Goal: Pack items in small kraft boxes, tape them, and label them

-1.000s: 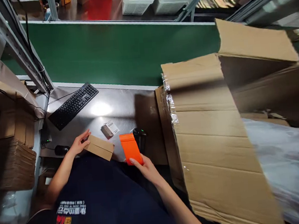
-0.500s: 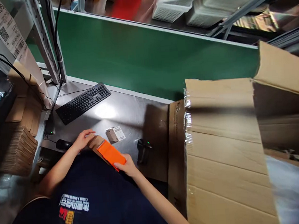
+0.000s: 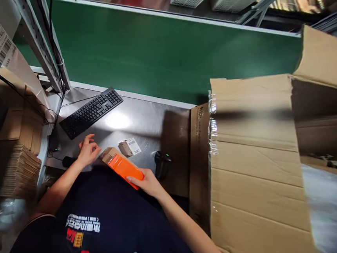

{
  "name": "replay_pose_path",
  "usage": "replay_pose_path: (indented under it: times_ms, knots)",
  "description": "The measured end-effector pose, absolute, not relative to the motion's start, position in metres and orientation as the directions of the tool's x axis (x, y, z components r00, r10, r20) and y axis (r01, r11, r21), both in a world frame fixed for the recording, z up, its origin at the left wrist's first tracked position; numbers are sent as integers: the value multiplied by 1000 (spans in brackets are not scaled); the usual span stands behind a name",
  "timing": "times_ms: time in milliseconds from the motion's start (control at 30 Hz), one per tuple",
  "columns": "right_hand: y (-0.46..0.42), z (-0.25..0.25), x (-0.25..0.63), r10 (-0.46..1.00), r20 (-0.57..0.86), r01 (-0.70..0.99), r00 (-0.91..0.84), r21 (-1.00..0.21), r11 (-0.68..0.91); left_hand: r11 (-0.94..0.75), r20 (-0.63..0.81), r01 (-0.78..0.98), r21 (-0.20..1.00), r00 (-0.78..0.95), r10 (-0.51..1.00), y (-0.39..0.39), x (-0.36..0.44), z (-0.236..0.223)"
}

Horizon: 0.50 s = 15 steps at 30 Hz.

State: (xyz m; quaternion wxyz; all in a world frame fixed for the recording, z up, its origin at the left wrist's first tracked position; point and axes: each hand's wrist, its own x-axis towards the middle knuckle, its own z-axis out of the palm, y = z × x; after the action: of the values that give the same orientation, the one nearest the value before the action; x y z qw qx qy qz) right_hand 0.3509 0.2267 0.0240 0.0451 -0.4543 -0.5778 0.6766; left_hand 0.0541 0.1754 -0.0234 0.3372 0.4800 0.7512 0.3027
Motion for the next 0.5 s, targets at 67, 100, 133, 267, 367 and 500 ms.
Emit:
replay_pose_path:
  times_ms: [67,100,133,267,367,500]
  knots:
    - [227,26,350,590,-582,463,-560,-810,-361,399,-275,453,797,-316,908,179,50,-38]
    - [227,26,348,591,-590,462,-551,-805,-373,408,-294,423,809,-311,904,181,49,-44]
    - [228,26,346,589,-598,465,-544,-799,-382,413,-305,396,821,-307,901,182,48,-51]
    - [233,24,335,567,-625,507,-537,-776,-375,413,-313,321,852,-320,894,183,46,-70]
    - [238,23,329,571,-628,543,-529,-767,-341,424,-330,283,860,-326,886,182,51,-82]
    - [240,24,326,582,-633,572,-511,-756,-320,455,-393,205,866,-283,875,177,71,-100]
